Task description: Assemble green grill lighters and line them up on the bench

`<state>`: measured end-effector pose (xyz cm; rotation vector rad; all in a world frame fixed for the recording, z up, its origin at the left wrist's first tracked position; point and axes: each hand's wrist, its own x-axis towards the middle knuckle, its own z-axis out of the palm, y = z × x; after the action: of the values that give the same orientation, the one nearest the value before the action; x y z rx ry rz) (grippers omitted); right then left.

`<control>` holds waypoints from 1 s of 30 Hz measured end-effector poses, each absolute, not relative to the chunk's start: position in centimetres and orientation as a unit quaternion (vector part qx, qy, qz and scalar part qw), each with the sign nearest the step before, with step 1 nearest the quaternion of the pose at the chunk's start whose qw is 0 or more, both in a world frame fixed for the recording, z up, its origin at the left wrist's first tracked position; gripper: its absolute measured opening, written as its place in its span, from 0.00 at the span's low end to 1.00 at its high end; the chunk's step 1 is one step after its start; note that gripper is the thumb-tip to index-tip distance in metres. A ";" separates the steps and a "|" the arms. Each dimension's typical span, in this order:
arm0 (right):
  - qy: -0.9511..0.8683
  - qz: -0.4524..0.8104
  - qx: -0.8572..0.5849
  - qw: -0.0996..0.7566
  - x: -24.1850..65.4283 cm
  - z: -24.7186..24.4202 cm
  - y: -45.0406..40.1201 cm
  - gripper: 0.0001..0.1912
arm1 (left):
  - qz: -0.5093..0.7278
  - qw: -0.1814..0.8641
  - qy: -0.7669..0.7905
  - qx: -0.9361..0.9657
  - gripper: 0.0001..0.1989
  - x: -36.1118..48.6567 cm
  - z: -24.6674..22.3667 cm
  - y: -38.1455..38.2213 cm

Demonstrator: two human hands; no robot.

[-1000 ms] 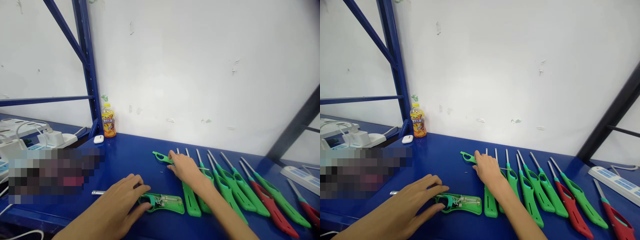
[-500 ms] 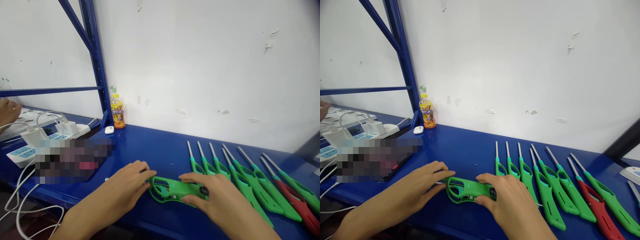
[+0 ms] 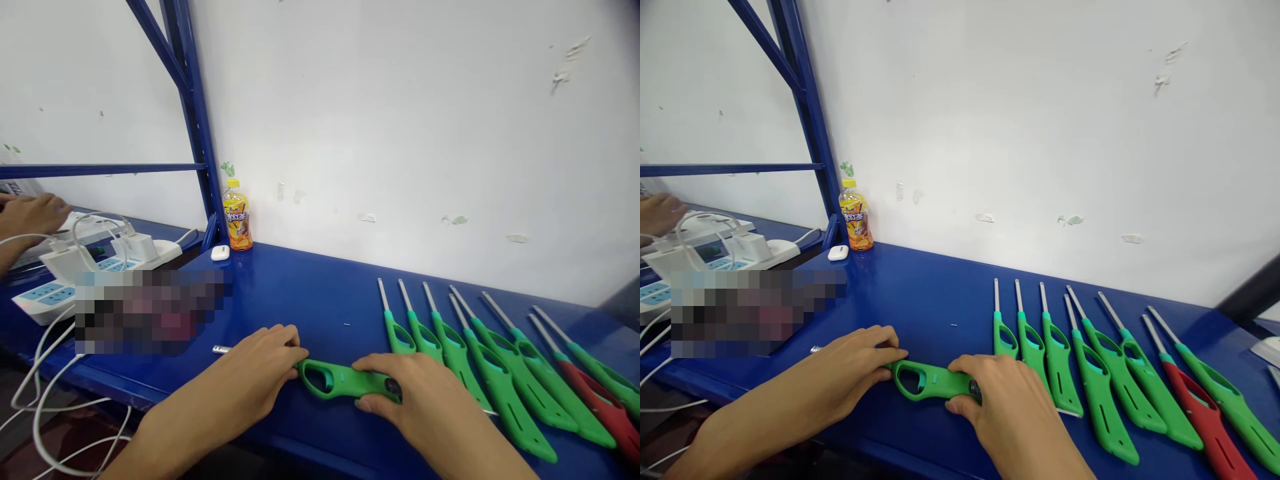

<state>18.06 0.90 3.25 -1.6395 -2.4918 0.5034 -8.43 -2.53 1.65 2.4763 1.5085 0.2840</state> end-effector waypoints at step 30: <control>-0.817 0.175 -0.546 0.055 18.2 3.3 0.9 0.14 | 0.069 0.112 0.511 0.849 0.15 -7.3 3.3 -1.9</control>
<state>18.23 0.88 3.34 -1.6589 -2.4818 0.5303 -7.33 -1.94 3.32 2.4928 1.4999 0.2013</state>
